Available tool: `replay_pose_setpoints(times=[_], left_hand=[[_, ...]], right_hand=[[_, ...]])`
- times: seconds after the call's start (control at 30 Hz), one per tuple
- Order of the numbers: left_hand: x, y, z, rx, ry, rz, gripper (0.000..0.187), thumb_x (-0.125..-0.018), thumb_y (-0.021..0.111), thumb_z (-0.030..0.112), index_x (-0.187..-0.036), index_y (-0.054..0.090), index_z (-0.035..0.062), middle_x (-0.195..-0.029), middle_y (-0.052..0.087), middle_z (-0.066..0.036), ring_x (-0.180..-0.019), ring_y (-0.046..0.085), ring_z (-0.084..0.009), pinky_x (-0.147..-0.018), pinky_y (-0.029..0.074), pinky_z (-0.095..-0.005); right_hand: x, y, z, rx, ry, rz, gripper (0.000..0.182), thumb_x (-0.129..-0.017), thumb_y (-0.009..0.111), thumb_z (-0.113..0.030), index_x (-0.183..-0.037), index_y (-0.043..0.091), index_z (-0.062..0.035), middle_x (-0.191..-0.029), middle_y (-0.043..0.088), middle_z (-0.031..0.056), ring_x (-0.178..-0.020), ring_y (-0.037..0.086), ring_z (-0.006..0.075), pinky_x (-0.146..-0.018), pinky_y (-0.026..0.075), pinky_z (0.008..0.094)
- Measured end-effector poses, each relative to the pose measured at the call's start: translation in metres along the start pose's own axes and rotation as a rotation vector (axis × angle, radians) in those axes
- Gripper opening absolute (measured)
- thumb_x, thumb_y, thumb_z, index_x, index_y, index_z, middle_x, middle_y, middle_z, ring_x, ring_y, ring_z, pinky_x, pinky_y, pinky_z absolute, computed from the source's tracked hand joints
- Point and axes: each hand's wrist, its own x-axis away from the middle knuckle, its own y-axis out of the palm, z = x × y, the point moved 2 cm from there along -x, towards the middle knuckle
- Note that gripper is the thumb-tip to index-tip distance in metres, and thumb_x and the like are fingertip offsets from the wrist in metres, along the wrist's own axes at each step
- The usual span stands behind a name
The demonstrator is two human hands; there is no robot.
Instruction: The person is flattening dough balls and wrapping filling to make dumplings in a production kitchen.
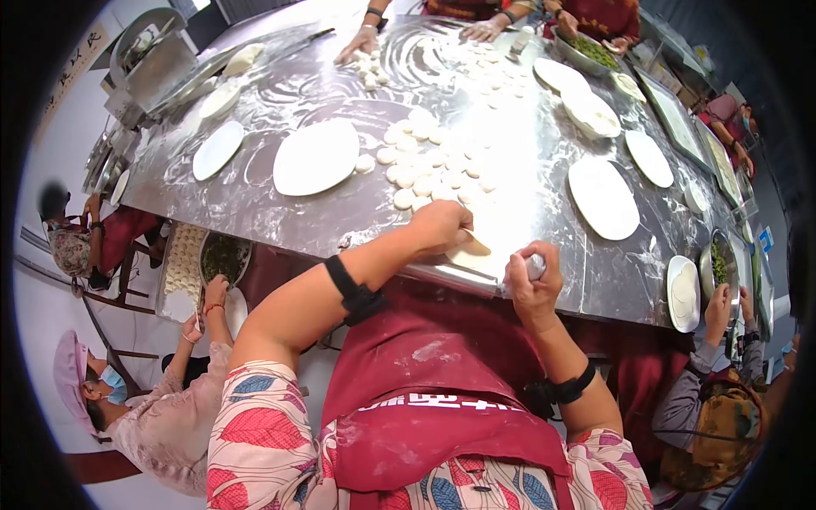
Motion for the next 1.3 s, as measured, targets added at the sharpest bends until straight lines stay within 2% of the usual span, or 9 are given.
replay_pose_setpoints(times=[0.23, 0.4, 0.57, 0.77, 0.87, 0.93, 1.03, 1.13, 1.3], left_hand=[[-0.068, -0.008, 0.014, -0.318, -0.005, 0.175, 0.015, -0.072, 0.07, 0.022, -0.083, 0.069, 0.0115, -0.081, 0.068, -0.012, -0.082, 0.066, -0.029, -0.069, 0.051, -0.0406], [-0.027, -0.02, 0.004, -0.201, -0.049, 0.133, 0.015, -0.071, 0.071, 0.022, -0.08, 0.069, 0.0107, -0.08, 0.068, -0.013, -0.078, 0.066, -0.0301, -0.068, 0.051, -0.0409], [0.018, -0.03, -0.042, 0.359, 0.017, 0.136, 0.013, -0.076, 0.071, 0.012, -0.081, 0.063, 0.0023, -0.074, 0.064, -0.006, -0.071, 0.061, -0.0142, -0.063, 0.049, -0.0299], [0.052, -0.118, -0.108, 0.981, -0.231, 0.449, 0.012, -0.085, 0.065, 0.008, -0.095, 0.06, 0.0046, -0.088, 0.063, -0.006, -0.074, 0.064, -0.0156, -0.07, 0.056, -0.0303], [0.07, -0.164, -0.136, 0.891, -0.424, 0.655, 0.02, -0.086, 0.068, 0.014, -0.101, 0.06, 0.0027, -0.092, 0.063, -0.01, -0.09, 0.064, -0.0198, -0.076, 0.054, -0.0369], [0.075, -0.174, -0.159, 0.185, -0.624, 0.803, 0.029, -0.084, 0.07, 0.018, -0.105, 0.06, 0.0005, -0.095, 0.064, -0.012, -0.092, 0.063, -0.0236, -0.079, 0.051, -0.037], [0.066, -0.156, -0.167, -0.138, -0.367, 0.749, 0.033, -0.081, 0.071, 0.018, -0.107, 0.061, 0.0003, -0.1, 0.064, -0.014, -0.089, 0.064, -0.0265, -0.08, 0.051, -0.0354], [0.05, -0.13, -0.133, -0.347, -0.114, 0.537, 0.029, -0.079, 0.065, 0.01, -0.108, 0.064, 0.0068, -0.11, 0.064, -0.011, -0.108, 0.058, -0.0281, -0.091, 0.047, -0.0374], [0.007, -0.108, -0.131, -0.636, -0.07, 0.201, 0.025, -0.078, 0.062, 0.008, -0.103, 0.066, 0.0094, -0.114, 0.062, -0.01, -0.113, 0.054, -0.0301, -0.095, 0.044, -0.0409]], right_hand=[[-0.018, 0.004, 0.004, -0.011, -0.012, -0.006, 0.018, -0.088, 0.06, 0.001, -0.098, 0.047, -0.0049, -0.065, 0.054, 0.0027, -0.052, 0.055, 0.0076, -0.045, 0.043, 0.0224], [-0.02, 0.002, 0.013, 0.02, -0.028, 0.038, 0.016, -0.086, 0.06, 0.002, -0.095, 0.049, -0.0051, -0.069, 0.053, 0.0033, -0.05, 0.055, 0.0088, -0.045, 0.043, 0.0243], [-0.02, 0.003, 0.024, -0.055, 0.015, 0.031, 0.014, -0.085, 0.059, 0.004, -0.092, 0.05, -0.0032, -0.08, 0.052, 0.0046, -0.054, 0.055, 0.0084, -0.045, 0.044, 0.0235], [-0.023, 0.005, 0.017, -0.078, 0.065, 0.01, 0.015, -0.089, 0.058, -0.001, -0.099, 0.047, -0.004, -0.082, 0.052, 0.0035, -0.055, 0.055, 0.0081, -0.047, 0.046, 0.0227], [-0.023, 0.003, 0.025, -0.065, 0.095, -0.001, 0.016, -0.089, 0.058, 0.0, -0.099, 0.047, -0.0044, -0.083, 0.052, 0.0038, -0.055, 0.055, 0.0082, -0.047, 0.046, 0.0226], [-0.022, 0.004, 0.021, -0.068, 0.039, 0.008, 0.016, -0.089, 0.058, -0.001, -0.099, 0.047, -0.0044, -0.083, 0.052, 0.0039, -0.055, 0.055, 0.0081, -0.046, 0.045, 0.0228], [-0.024, 0.006, 0.018, -0.071, 0.003, 0.026, 0.015, -0.089, 0.058, -0.001, -0.098, 0.047, -0.0042, -0.084, 0.052, 0.0037, -0.055, 0.055, 0.0078, -0.046, 0.045, 0.023], [-0.025, 0.005, 0.021, -0.045, 0.019, 0.014, 0.015, -0.089, 0.059, -0.001, -0.098, 0.047, -0.004, -0.084, 0.052, 0.0034, -0.055, 0.054, 0.0075, -0.046, 0.044, 0.0229], [-0.028, 0.006, 0.02, -0.051, 0.012, 0.018, 0.014, -0.089, 0.059, -0.001, -0.097, 0.047, -0.004, -0.083, 0.053, 0.0035, -0.054, 0.054, 0.0071, -0.046, 0.044, 0.0223]])
